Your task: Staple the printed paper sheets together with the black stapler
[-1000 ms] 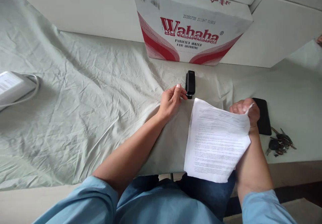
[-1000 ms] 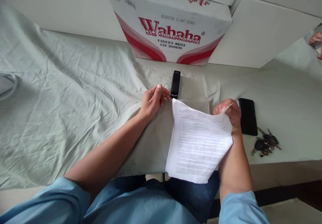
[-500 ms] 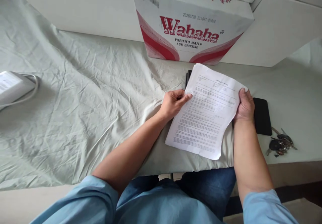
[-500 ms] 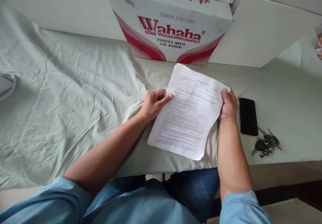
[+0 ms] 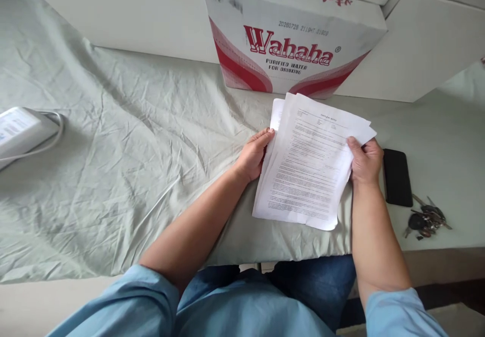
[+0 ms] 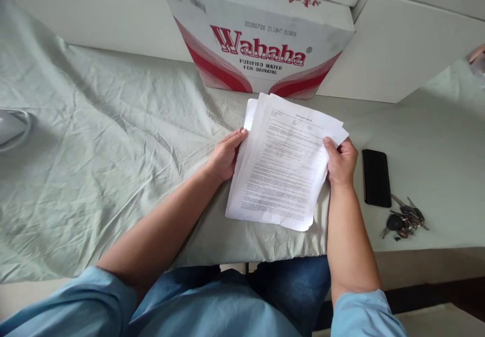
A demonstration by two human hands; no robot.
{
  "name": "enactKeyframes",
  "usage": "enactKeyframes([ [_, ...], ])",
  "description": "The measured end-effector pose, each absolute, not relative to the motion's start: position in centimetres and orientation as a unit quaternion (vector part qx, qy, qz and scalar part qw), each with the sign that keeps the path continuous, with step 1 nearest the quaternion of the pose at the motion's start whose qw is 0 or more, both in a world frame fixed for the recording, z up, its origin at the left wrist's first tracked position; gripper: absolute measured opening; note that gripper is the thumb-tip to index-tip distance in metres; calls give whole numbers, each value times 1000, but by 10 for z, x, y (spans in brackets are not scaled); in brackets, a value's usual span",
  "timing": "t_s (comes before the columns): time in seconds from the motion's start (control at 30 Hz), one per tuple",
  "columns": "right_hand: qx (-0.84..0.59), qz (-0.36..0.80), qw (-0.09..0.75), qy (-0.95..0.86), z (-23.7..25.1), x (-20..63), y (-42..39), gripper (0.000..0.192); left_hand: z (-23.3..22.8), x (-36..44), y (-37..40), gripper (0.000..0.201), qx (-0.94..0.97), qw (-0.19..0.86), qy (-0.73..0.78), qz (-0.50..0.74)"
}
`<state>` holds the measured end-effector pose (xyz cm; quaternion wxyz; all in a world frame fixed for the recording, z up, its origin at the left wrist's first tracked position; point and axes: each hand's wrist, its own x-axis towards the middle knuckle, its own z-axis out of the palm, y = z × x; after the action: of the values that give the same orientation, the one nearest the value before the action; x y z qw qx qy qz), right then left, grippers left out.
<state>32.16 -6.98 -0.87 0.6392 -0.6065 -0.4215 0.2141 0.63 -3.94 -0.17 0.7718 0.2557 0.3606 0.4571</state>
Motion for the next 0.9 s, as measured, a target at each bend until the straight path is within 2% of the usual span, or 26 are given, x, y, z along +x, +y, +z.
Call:
enactKeyframes([
  [0.23,-577,295,668,-365,3,327,-73,52,1,8,-39,57,291,786,335,431],
  [0.43,-580,310,664,-356,5,323,-75,52,4,11,-42,56,333,786,343,393],
  [0.6,-594,281,673,-339,3,327,-74,47,-2,13,-43,61,363,709,385,466],
  [0.73,-600,269,679,-327,3,327,-73,46,-2,14,-42,51,363,669,404,508],
  [0.9,-592,280,675,-339,2,326,-73,49,8,11,-43,41,335,706,385,491],
])
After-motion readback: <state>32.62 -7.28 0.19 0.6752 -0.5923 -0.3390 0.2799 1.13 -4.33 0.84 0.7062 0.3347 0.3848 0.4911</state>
